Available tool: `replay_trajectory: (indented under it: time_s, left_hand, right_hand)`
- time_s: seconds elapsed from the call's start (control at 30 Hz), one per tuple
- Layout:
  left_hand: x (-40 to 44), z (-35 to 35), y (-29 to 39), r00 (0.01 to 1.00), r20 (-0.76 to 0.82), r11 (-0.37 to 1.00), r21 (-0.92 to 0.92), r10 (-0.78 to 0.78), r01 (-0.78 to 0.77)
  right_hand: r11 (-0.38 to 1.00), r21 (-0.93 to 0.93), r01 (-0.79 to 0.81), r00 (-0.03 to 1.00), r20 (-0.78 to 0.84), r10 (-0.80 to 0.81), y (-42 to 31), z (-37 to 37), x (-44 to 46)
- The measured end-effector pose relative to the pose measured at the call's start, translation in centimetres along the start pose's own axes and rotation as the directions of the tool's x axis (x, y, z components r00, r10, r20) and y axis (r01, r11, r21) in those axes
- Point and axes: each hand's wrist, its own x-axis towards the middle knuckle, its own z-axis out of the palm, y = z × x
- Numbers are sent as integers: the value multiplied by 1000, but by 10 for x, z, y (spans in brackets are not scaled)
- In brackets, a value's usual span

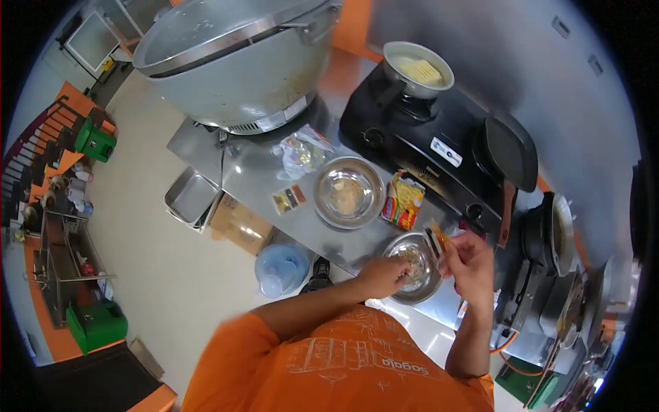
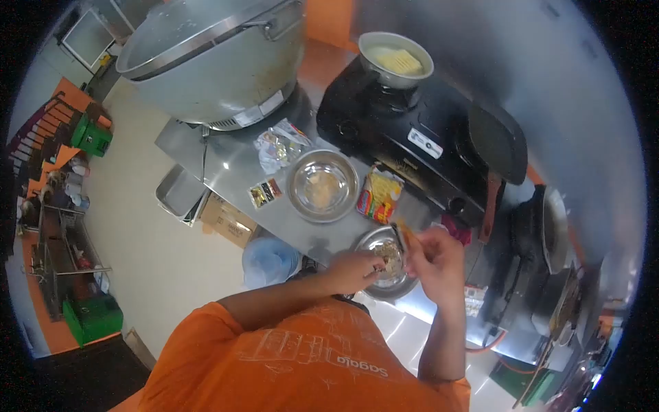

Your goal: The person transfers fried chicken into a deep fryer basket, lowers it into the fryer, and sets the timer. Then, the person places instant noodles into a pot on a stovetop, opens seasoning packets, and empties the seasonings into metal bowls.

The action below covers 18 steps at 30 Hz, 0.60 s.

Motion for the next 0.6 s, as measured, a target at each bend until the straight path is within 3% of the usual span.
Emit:
replay_trajectory:
  time_s: [0.07, 0.2, 0.27, 0.33, 0.4, 0.43, 0.5, 0.53, 0.6]
  left_hand:
    - [2, 10, -9, 999, -28, 999, -16, 44, -44]
    - [3, 5, -10, 990, -34, 991, -12, 134, -134]
    - [5, 5, -15, 979, 1, 979, 27, 202, -202]
    - [1, -10, -12, 980, 15, 979, 46, 200, -200]
    - [-5, -17, -9, 978, 45, 977, 51, 203, -205]
    - [-7, -19, -9, 983, 46, 982, 48, 180, -182]
    - [-10, -24, -10, 988, 62, 989, 41, 142, -144]
    - [-9, -27, -10, 989, 55, 990, 25, 136, -138]
    - [-4, -21, -16, 980, 62, 981, 15, 191, -193]
  right_hand:
    - [985, -83, 150, 986, 89, -143, -24, 37, 30]
    - [951, 10, 310, 894, 337, -295, -38, 125, 116]
    - [950, 67, 306, 875, 373, -308, -20, 173, 163]
    - [966, 2, 258, 884, 404, -237, -2, 212, 201]
    - [913, -294, 281, 891, 433, -135, 2, 231, 218]
    - [915, -300, 269, 901, 414, -129, 13, 236, 226]
    - [503, -535, 679, 732, 449, -512, 36, 236, 238]
    - [510, -560, 652, 755, 421, -503, 31, 230, 234]
    - [622, -488, 612, 777, 517, -359, 12, 209, 219]
